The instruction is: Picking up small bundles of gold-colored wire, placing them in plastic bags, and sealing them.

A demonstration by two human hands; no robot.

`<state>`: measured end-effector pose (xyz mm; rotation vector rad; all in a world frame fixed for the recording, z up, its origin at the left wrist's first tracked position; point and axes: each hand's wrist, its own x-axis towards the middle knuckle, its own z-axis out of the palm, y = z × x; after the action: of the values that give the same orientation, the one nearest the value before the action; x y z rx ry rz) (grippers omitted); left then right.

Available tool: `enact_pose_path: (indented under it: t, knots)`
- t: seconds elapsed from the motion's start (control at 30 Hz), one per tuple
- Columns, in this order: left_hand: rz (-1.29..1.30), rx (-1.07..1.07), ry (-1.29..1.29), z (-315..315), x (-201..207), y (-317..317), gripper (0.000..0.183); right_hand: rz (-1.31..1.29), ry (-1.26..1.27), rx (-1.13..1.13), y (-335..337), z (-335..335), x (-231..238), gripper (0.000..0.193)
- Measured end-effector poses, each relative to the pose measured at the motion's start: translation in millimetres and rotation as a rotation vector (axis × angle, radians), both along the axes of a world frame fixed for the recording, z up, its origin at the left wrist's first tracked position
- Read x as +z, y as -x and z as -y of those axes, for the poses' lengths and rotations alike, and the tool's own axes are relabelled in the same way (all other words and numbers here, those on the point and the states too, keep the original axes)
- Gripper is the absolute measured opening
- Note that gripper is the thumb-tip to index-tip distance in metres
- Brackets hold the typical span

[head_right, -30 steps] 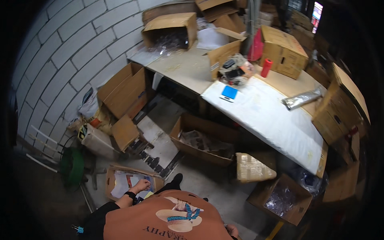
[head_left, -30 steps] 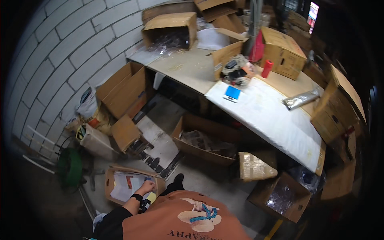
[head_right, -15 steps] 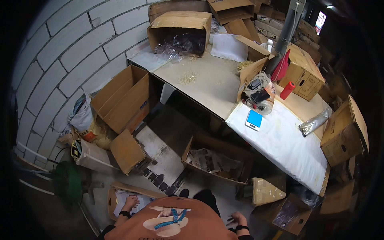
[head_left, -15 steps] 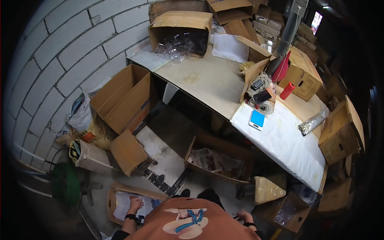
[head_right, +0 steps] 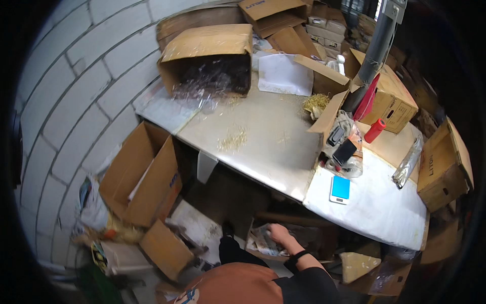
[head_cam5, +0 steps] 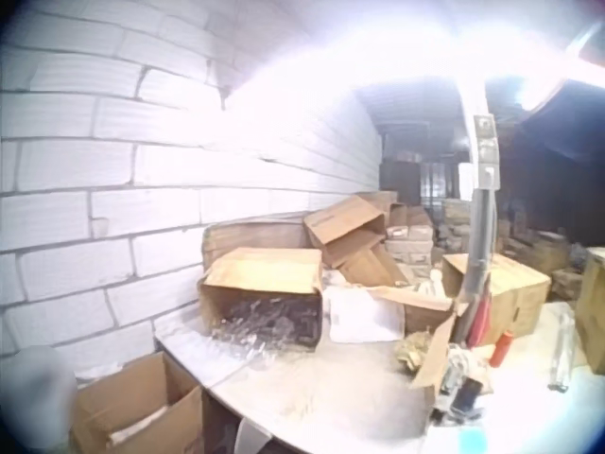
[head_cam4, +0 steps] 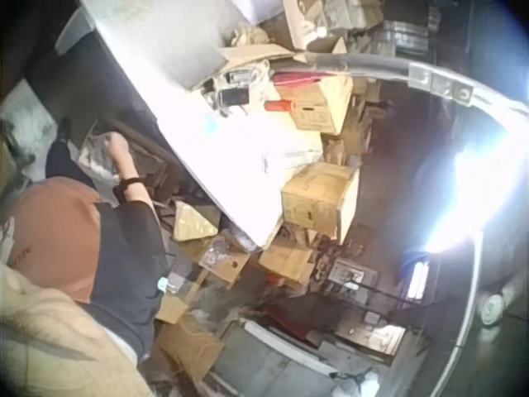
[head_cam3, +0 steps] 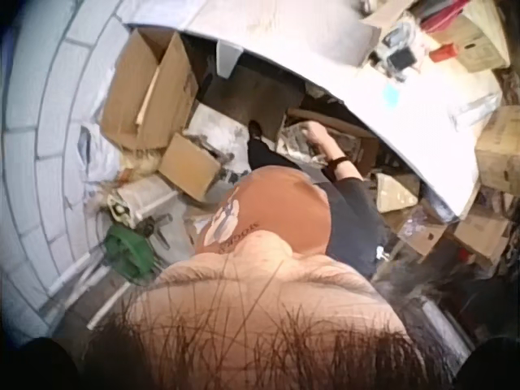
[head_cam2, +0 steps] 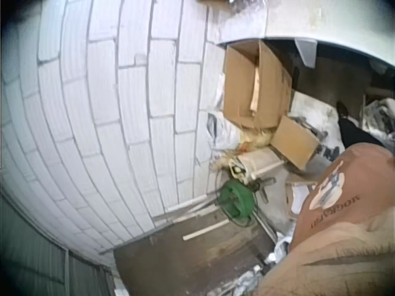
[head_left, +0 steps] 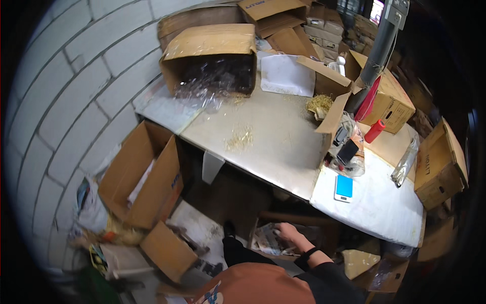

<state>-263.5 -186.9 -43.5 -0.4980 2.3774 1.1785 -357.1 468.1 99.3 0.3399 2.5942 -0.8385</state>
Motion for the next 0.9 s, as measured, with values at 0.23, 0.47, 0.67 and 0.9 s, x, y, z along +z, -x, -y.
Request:
enact_pose_path:
  t: [0.23, 0.47, 0.67, 0.9]
  knots:
    - [-0.102, -0.023, -0.069, 33.1, 135.1, 248.6, 0.012, -0.317, 0.246, 0.110, 244.5, 69.8, 83.0, 0.037]
    - [-0.072, 0.246, -0.370, -69.5, 157.9, 429.9, 0.009, -0.561, 0.167, -0.136, 304.7, 13.0, 100.4, 0.032]
    - [-0.378, -0.471, -0.136, -290.5, 174.6, 586.0, 0.030, -0.597, -0.209, -0.663, 380.2, -23.3, 51.9, 0.059]
    - [-0.561, -1.006, -0.132, -453.6, 213.5, 690.6, 0.038, -0.398, -0.391, -0.535, 487.5, -1.4, 19.2, 0.066]
